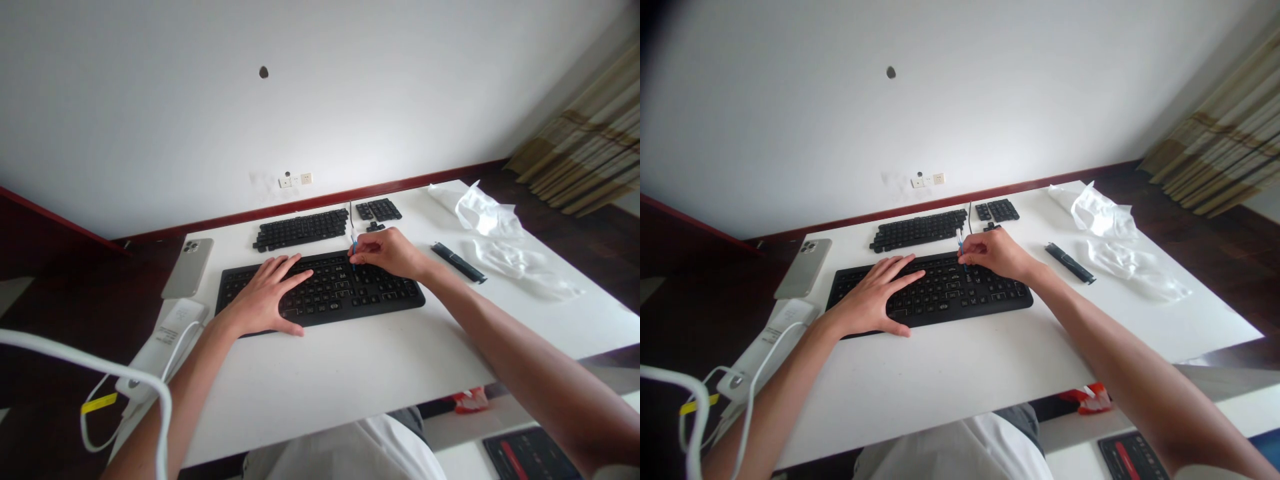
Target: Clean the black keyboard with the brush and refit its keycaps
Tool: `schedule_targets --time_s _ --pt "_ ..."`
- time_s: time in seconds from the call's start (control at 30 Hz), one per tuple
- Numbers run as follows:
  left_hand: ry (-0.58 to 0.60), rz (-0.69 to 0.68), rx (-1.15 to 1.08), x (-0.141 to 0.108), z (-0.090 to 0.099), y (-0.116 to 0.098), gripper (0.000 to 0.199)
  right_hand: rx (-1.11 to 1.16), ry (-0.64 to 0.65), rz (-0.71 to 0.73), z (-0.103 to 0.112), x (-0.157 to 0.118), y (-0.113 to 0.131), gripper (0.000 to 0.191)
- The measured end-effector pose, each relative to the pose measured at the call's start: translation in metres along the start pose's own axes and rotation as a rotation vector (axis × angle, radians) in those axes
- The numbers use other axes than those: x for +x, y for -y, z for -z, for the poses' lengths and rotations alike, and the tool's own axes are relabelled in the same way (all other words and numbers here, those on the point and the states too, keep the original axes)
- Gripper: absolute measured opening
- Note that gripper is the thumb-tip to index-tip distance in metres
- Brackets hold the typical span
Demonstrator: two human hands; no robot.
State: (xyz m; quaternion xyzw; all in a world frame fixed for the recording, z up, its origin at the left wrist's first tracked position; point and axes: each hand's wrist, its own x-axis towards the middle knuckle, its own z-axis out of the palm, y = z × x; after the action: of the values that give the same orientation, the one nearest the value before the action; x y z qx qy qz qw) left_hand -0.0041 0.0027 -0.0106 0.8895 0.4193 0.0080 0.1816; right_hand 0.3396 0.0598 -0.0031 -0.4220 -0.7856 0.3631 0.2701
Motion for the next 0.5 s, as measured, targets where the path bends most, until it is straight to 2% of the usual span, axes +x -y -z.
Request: schedule_targets --time_s 0.27,0.5 --pt "0.009 0.003 -0.009 0.0005 0.0015 -0.0011 0.117 -0.025 -0.119 -0.037 -0.0053 0.0000 0.0023 0.033" --pt "-0.005 0.000 -0.015 -0.0001 0.0024 -0.0019 0.116 -0.068 -0.174 -0.029 -0.0069 0.0003 -0.0002 0.041"
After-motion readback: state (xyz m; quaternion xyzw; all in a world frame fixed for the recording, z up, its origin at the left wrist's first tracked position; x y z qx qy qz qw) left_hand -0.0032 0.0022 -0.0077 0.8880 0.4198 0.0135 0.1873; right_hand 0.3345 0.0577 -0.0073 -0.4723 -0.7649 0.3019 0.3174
